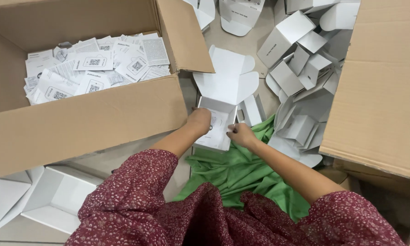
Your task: The person packs instruction papers and components into small white product boxes.
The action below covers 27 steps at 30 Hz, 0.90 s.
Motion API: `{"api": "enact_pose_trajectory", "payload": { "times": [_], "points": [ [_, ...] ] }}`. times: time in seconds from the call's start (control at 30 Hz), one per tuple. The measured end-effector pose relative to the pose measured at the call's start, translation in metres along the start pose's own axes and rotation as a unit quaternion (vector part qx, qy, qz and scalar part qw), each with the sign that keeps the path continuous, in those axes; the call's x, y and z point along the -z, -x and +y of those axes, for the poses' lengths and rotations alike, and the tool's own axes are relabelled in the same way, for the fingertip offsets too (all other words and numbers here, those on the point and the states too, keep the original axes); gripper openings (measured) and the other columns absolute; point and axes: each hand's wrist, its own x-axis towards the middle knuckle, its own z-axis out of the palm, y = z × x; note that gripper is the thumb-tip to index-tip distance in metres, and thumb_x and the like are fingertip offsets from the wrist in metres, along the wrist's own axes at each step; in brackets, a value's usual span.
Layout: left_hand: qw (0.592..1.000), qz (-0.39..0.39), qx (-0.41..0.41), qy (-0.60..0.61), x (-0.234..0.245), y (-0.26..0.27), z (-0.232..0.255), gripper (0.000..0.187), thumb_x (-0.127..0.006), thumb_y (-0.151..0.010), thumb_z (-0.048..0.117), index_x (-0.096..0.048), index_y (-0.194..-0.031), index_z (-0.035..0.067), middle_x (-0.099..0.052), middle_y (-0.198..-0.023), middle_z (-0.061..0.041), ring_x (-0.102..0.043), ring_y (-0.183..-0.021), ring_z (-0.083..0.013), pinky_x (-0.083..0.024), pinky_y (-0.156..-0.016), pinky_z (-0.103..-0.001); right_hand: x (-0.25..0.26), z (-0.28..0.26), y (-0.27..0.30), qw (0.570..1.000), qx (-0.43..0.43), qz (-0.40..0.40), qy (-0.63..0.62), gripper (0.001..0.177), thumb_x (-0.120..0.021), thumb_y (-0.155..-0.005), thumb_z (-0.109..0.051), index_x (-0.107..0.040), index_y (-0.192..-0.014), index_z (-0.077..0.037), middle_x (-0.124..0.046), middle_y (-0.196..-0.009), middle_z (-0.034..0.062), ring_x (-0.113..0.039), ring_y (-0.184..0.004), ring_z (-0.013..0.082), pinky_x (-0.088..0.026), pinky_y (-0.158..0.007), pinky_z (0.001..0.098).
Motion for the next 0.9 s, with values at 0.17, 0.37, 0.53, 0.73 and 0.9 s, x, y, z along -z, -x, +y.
{"api": "enact_pose_trajectory", "payload": {
  "times": [0.17,0.37,0.53,0.73,0.9],
  "points": [
    [0.996,0.032,0.029,0.08,0.018,0.005,0.005,0.039,-0.063,-0.089,0.001,-0.06,-0.126,-0.008,-0.058,-0.133,-0.039,-0.067,-0.117,-0.0453,-0.057,-0.096,-0.047,0.055,-0.055,0.021,0.998,0.023,0.048,-0.039,0.058,-0.078,-0.085,-0.021,-0.059,-0.138,-0.007,-0.071,-0.111,0.0167,-0.067,-0.099,0.024,-0.054,-0.086,0.0364],
    [0.985,0.169,-0.022,-0.038,0.064,0.039,0.039,0.034,-0.07,-0.081,0.007,-0.063,-0.113,-0.002,-0.047,-0.138,-0.032,-0.062,-0.109,-0.0422,-0.052,-0.09,-0.047,0.094,-0.045,0.001,0.977,0.086,0.167,-0.106,0.036,-0.071,-0.088,-0.012,-0.073,-0.123,-0.008,-0.076,-0.113,0.0089,-0.069,-0.104,0.0175,-0.055,-0.088,0.0332],
    [0.972,0.211,-0.074,-0.072,0.082,0.026,0.06,0.024,-0.068,-0.087,0.006,-0.066,-0.11,0.006,-0.06,-0.119,-0.014,-0.063,-0.103,-0.0336,-0.047,-0.089,-0.047,0.127,-0.029,0.012,0.967,0.051,0.22,-0.116,0.031,-0.071,-0.086,-0.011,-0.074,-0.117,-0.006,-0.077,-0.108,0.0072,-0.073,-0.097,0.015,-0.056,-0.084,0.0308],
    [0.925,0.337,-0.175,0.013,0.058,0.007,0.095,0.028,-0.07,-0.081,0.013,-0.067,-0.106,0.002,-0.053,-0.135,-0.025,-0.055,-0.118,-0.0408,-0.041,-0.094,-0.051,0.156,-0.007,0.052,0.953,0.034,0.301,-0.01,0.032,-0.072,-0.086,-0.011,-0.074,-0.117,-0.005,-0.077,-0.108,0.0127,-0.071,-0.098,0.0241,-0.054,-0.09,0.0351],
    [0.953,0.205,-0.123,0.185,0.036,-0.007,0.13,0.027,-0.068,-0.088,0.015,-0.069,-0.114,0.009,-0.051,-0.143,-0.02,-0.052,-0.127,-0.039,-0.039,-0.106,-0.054,0.136,0.014,0.079,0.944,0.04,0.326,0.028,0.036,-0.071,-0.084,-0.007,-0.074,-0.119,-0.004,-0.072,-0.116,0.0188,-0.07,-0.104,0.0285,-0.054,-0.091,0.0377]
  ]
}}
